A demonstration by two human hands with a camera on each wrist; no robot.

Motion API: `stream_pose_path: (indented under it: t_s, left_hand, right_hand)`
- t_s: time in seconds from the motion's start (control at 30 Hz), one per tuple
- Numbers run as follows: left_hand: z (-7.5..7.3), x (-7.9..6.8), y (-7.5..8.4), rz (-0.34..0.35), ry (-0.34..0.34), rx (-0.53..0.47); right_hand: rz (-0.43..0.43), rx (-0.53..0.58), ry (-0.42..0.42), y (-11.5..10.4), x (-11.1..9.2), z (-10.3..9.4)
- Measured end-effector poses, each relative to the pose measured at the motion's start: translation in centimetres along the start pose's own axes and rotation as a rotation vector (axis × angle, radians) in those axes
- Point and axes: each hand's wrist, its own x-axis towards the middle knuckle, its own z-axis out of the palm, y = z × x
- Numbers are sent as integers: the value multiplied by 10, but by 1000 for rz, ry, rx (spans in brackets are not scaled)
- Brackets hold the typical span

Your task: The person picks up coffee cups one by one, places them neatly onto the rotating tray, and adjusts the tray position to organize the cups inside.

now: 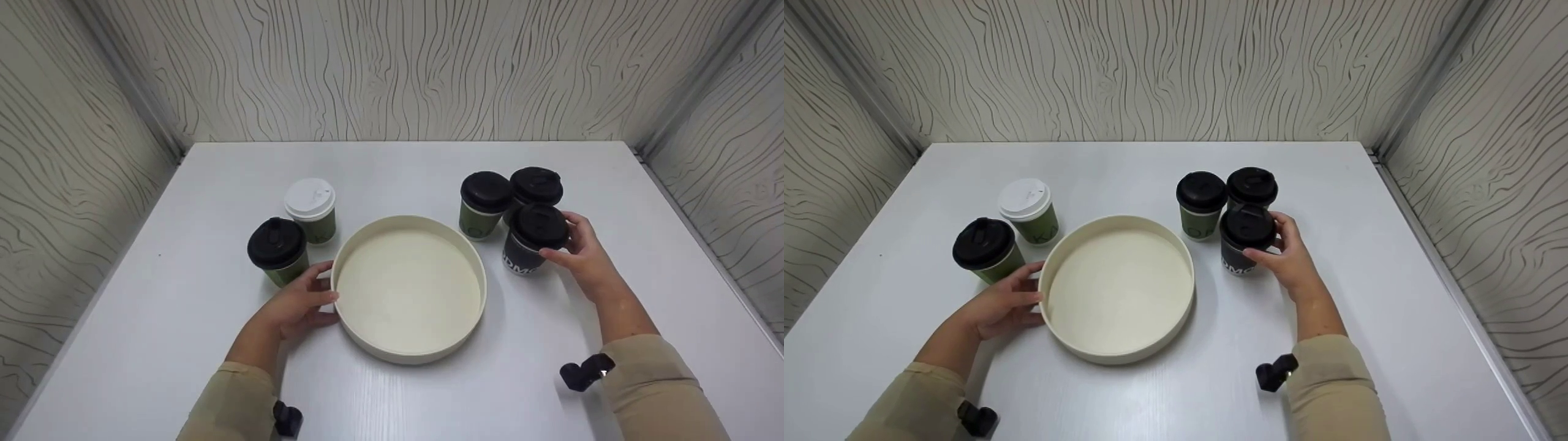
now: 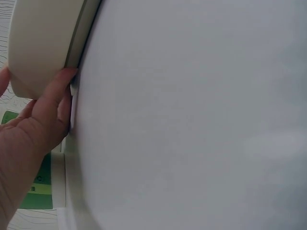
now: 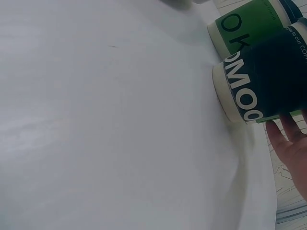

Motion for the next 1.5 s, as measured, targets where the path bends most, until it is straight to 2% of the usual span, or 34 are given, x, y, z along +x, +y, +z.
stream_pose_path:
  t_s: [0.4,0.77,1.0,1.5]
  left_hand:
    - [-1,-1,-1,5,5,-3]
    - [0,0,0,-4,0,-8]
    - [0,0,0,-6,12,6]
    - [1,1,0,-6,11,-21]
  right_hand:
    - [14,-25,12,-1,2,2]
    - [-19,20,37,0,0,4]
    - [-20,-36,54,0,-2,3]
    - [-80,49,61,-7,-7,-3]
